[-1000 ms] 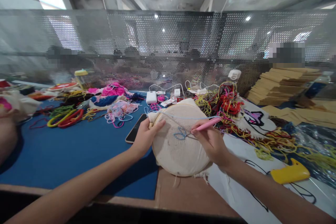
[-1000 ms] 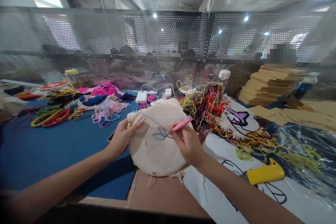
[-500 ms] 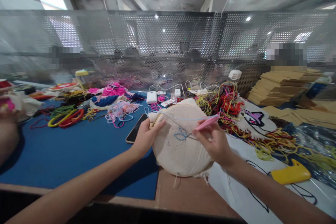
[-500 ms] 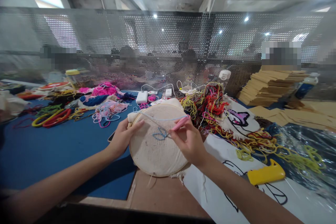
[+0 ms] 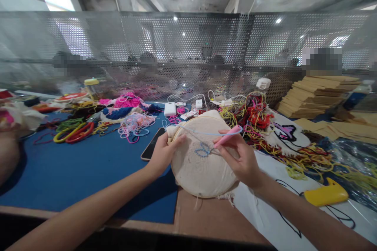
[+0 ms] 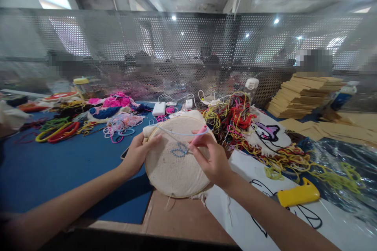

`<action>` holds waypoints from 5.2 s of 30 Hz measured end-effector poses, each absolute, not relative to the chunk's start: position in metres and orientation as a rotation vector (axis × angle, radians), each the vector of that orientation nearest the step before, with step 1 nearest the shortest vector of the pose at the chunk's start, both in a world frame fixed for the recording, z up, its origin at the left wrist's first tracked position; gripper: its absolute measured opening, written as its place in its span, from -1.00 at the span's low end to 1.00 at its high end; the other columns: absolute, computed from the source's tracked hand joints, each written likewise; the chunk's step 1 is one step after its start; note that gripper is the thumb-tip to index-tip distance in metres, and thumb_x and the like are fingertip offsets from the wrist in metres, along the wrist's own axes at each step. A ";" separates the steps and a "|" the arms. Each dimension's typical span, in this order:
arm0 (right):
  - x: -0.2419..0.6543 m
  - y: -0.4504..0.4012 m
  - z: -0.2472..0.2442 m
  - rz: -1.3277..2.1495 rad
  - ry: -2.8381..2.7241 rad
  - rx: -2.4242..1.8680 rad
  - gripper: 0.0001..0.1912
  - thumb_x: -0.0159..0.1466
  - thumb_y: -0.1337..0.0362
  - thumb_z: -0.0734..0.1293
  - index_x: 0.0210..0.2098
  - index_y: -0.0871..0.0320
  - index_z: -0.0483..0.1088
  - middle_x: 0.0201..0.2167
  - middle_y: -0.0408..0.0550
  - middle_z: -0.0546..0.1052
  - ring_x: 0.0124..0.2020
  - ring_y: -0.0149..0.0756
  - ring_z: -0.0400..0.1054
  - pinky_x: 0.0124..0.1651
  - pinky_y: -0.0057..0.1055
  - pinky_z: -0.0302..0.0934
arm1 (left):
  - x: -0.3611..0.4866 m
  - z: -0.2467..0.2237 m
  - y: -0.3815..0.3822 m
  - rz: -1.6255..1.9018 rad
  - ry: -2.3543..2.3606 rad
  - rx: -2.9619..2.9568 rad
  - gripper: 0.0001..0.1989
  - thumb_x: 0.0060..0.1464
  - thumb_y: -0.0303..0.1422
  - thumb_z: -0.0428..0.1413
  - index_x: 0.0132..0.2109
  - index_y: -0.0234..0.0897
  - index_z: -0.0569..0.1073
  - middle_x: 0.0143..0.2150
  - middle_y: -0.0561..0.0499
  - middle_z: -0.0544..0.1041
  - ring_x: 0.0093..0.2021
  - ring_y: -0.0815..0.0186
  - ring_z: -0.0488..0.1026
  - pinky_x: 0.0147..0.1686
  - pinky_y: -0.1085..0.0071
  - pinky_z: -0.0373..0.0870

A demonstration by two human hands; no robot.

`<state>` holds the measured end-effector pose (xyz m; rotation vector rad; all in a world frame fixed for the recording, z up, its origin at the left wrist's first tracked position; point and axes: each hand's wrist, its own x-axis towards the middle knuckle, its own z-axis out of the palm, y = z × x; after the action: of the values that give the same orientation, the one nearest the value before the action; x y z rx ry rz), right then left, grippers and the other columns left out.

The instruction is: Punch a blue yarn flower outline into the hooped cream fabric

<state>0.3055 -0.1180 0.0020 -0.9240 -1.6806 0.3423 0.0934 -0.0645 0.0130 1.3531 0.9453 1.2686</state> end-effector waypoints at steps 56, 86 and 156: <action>0.307 -0.115 -0.006 0.393 -1.684 -0.856 -0.85 0.29 0.36 0.21 -0.14 0.06 0.23 -0.18 -0.04 0.45 -0.17 -0.30 0.42 -0.10 -0.28 0.34 | 0.094 0.020 -0.067 1.242 0.924 1.362 -0.70 -0.12 -0.25 0.23 -0.22 -0.32 0.49 -0.31 -0.02 0.57 -0.35 0.29 0.47 -0.35 0.44 0.38; 0.301 -0.113 -0.004 0.472 -1.549 -0.851 -0.86 0.31 0.30 0.18 -0.12 0.04 0.15 -0.17 -0.07 0.31 -0.21 -0.33 0.37 -0.20 -0.30 0.38 | 0.095 0.018 -0.065 1.210 0.936 1.296 -0.69 -0.12 -0.27 0.25 -0.20 -0.29 0.48 -0.33 0.04 0.55 -0.38 0.38 0.45 -0.37 0.53 0.37; 0.300 -0.111 -0.009 0.367 -1.562 -0.883 -0.87 0.31 0.31 0.17 -0.14 0.06 0.13 -0.17 -0.03 0.30 -0.22 -0.33 0.36 -0.23 -0.30 0.46 | 0.098 0.019 -0.069 1.237 0.954 1.252 -0.70 -0.16 -0.27 0.27 -0.24 -0.31 0.49 -0.36 0.03 0.56 -0.42 0.36 0.46 -0.39 0.49 0.38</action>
<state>0.2997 -0.1110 -0.0090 -0.8831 -1.5616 0.3675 0.0983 -0.0688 0.0187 1.2523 0.9541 1.2368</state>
